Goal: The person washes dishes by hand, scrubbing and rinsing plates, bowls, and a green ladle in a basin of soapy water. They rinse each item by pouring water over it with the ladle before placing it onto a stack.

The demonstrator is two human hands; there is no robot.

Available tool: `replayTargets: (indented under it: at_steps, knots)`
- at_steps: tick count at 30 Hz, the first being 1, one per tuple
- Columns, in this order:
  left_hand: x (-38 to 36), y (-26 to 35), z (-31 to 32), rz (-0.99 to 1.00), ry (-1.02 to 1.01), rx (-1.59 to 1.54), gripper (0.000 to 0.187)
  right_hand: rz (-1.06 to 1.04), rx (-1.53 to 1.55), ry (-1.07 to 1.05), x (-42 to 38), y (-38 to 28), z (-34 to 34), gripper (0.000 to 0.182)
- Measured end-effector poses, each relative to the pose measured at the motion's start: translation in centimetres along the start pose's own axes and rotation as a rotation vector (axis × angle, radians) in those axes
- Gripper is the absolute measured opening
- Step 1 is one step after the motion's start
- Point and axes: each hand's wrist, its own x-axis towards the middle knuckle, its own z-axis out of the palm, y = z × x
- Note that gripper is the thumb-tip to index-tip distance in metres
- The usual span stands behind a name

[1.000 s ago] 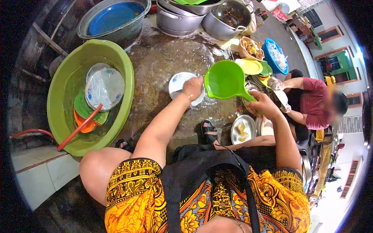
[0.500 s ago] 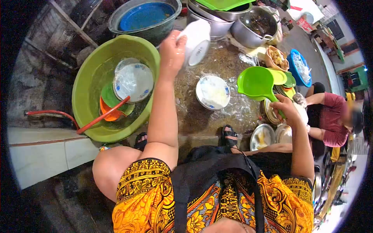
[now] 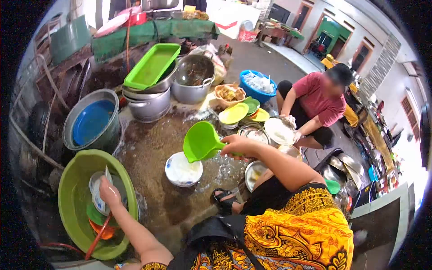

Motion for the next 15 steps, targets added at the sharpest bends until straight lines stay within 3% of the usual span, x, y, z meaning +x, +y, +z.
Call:
replayTargets:
  at_steps: [2, 6, 8, 10, 11, 13, 14, 15]
  knots:
    - [-1.1, -1.7, 1.4, -0.067, -0.145, 0.062, 0.014, -0.058, 0.003, -0.047, 1.5, 1.3, 0.1, 0.031]
    - [-2.2, -2.2, 2.6, -0.093, -0.245, 0.057, 0.018, -0.065, 0.002, -0.032, 1.0, 1.0, 0.5, 0.028]
    - [-2.1, -2.2, 2.0, -0.121, -0.589, 0.108, 0.023, -0.079, 0.025, -0.066, 1.7, 1.5, 0.4, 0.027]
    - [-1.8, -4.3, 5.0, -0.036, -0.554, 0.06, 0.029, -0.076, -0.033, -0.034, 2.0, 1.6, 0.4, 0.027]
    - [-1.3, -2.6, 4.3, -0.087, -0.561, 0.068, 0.029, -0.084, -0.037, -0.023, 2.1, 1.5, 0.5, 0.029]
    - [-0.8, -1.6, 6.8, 0.145, -0.208, -0.039, 0.023, -0.054, -0.066, 0.013, 3.7, 2.8, 0.0, 0.041]
    - [-1.0, 2.0, 6.2, 0.254, 0.069, -0.137, 0.021, -0.022, -0.03, -0.027, 2.4, 1.7, 0.0, 0.052]
    - [-1.4, 8.0, 2.4, 0.347, 0.089, -0.095, 0.019, 0.028, -0.109, 0.008, 1.7, 0.5, 0.3, 0.055]
